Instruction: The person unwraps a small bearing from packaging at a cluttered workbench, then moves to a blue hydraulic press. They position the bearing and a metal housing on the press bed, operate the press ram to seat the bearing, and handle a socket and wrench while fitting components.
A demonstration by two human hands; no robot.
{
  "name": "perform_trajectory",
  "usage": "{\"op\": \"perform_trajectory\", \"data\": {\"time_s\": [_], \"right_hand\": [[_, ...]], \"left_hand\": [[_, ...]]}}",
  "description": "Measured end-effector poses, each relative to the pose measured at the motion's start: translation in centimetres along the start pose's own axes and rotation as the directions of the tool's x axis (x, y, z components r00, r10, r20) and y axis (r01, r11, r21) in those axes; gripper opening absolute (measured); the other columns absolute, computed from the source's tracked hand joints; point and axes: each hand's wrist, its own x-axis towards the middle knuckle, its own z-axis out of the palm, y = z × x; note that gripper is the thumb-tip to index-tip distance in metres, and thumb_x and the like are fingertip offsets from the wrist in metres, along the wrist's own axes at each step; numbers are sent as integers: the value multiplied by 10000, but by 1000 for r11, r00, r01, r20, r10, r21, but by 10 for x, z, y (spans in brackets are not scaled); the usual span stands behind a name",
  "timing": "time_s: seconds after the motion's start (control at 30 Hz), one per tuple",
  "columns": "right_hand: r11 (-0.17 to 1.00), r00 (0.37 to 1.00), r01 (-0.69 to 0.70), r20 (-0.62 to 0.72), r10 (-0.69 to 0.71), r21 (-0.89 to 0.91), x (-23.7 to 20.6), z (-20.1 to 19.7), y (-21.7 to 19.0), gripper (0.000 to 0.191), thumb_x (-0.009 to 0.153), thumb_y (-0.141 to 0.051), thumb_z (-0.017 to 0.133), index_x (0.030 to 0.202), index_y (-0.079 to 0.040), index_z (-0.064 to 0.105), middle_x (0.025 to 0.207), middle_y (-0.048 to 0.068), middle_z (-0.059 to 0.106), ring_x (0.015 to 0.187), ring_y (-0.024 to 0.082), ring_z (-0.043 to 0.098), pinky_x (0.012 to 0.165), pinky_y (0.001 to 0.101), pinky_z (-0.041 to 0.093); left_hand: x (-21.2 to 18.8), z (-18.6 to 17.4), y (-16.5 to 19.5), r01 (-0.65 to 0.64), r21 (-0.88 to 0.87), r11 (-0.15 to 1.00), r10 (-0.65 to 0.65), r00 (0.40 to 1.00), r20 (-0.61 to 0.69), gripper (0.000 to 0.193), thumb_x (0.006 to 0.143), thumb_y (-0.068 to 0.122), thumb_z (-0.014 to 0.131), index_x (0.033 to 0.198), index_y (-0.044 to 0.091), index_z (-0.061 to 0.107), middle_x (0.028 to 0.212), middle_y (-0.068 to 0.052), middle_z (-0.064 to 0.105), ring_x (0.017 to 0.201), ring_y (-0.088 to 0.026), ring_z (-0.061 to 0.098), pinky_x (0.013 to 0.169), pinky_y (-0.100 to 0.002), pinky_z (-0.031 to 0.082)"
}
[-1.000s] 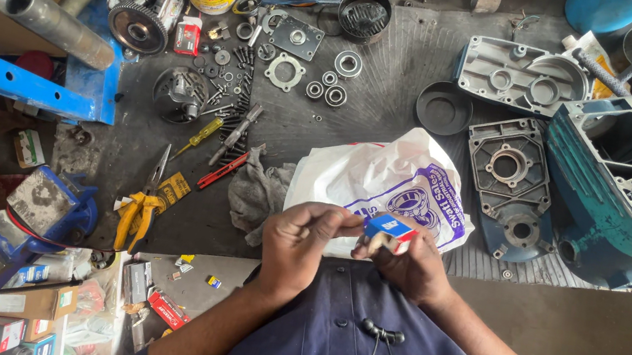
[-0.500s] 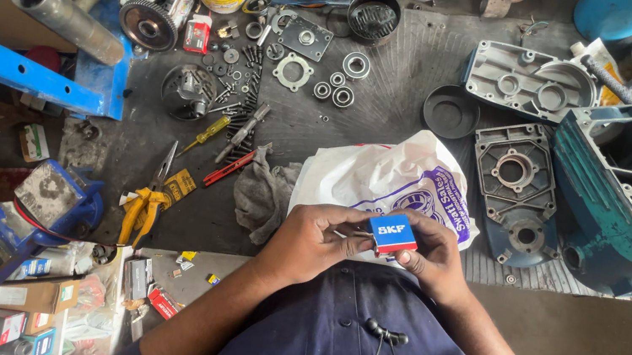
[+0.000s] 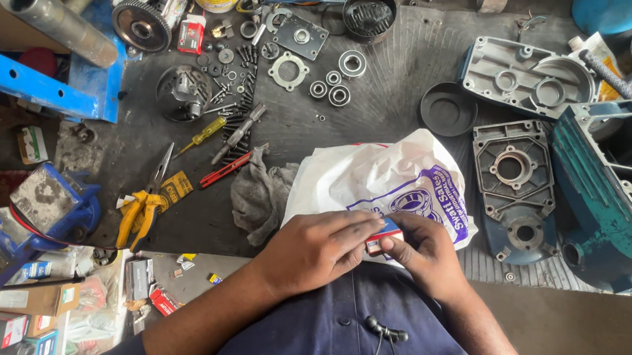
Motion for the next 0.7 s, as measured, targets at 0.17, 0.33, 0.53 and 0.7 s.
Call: {"op": "perform_trajectory", "data": {"time_s": [0.17,0.33,0.53,0.7], "right_hand": [[993,997,-48,-70,40,-112,4,19,-17,394,968,-229,681,1238,57,657,1050,106,772,983,150,731,886,305,590],[952,971,-78,-240,5,-295,15,33,-32,520,847,-180,801,1307,12,652,1043,109,793,961,138,753,836,289,592],[878,991,-65,-135,0,-474,8,26,-22,508,911,-236,734,1351,-17,604,1004,90,792,955,105,755,826,282,581],[906,999,-19,35,37,-424,5,16,-12,493,881,-241,754,1307,-18,642,860,86,767,789,115,690,732,305,575]], "left_hand": [[-3,10,-17,11,136,991,-25,995,99,184,911,125,737,1050,29,667,900,-106,726,771,-275,735,699,-392,598],[-4,29,-21,154,174,973,-161,987,25,173,866,155,742,986,54,669,769,-97,690,676,-301,705,597,-424,561],[-12,34,-21,148,126,981,-159,984,85,125,867,123,711,955,51,660,809,-104,693,669,-309,692,600,-427,554],[-19,27,-16,-44,82,996,42,999,27,126,848,115,715,845,56,603,743,-90,625,646,-285,669,600,-413,545]]}}
